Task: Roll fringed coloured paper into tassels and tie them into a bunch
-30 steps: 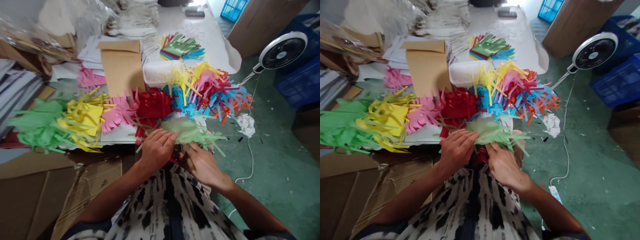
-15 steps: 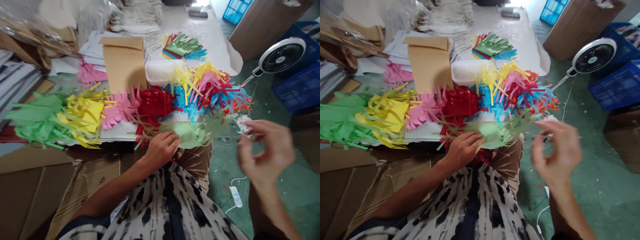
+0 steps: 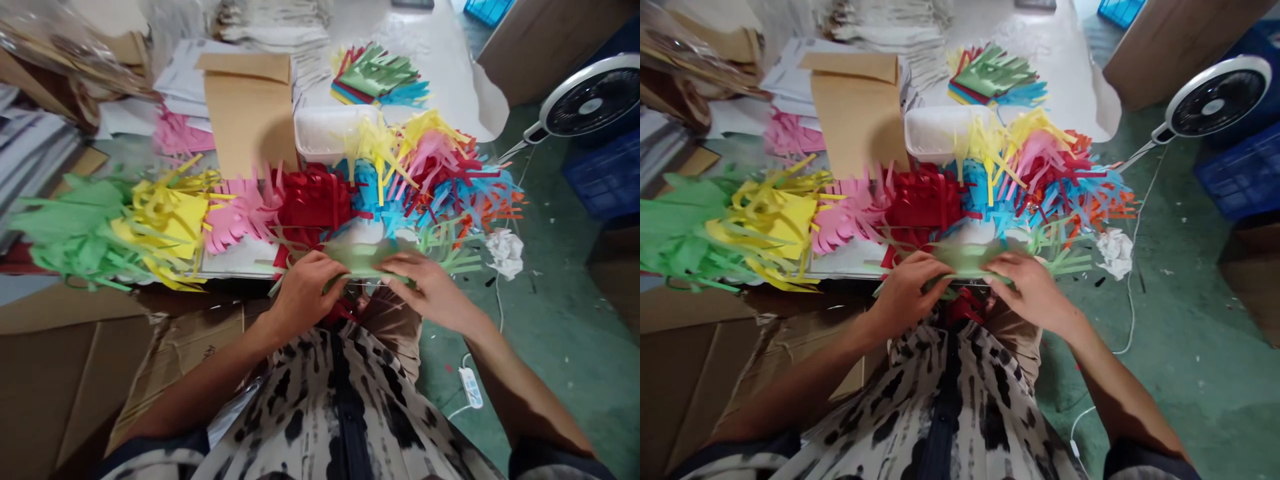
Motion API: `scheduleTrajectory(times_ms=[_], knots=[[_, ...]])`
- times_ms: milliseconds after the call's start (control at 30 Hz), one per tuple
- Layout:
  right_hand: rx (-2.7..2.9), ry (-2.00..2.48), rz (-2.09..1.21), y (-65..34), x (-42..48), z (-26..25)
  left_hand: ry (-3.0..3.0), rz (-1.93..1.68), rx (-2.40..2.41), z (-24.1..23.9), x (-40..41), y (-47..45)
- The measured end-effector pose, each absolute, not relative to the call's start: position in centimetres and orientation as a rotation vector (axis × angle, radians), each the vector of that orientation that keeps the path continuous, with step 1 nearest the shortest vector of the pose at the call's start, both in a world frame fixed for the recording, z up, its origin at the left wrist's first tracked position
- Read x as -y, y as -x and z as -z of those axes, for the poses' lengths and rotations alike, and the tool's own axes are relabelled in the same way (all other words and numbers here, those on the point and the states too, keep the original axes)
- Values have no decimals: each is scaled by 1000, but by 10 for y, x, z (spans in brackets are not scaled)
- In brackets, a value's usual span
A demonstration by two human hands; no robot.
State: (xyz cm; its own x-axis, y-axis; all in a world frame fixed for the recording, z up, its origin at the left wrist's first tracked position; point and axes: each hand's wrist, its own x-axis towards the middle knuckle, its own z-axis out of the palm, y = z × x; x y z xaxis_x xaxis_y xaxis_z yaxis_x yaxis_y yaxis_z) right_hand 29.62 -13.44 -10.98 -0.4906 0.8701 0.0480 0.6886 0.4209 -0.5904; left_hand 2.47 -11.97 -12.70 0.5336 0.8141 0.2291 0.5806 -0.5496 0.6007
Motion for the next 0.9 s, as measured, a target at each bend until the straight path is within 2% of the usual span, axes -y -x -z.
scheduleTrajectory(times_ms=[100,367,600,900], knots=[[2085,1528,-746,-289,128,114,-2197,-621,-1279,122,112,-30],[2013,1766,-278,-279,133,137,-2338,-370,-1574,119,104,-50],[2081,1850,-284,-279,126,134,-2313,-60,-1691,111,88,-58],[2070,1903,-231,-276,126,138,-2275,-2,-1677,105,82,-58]])
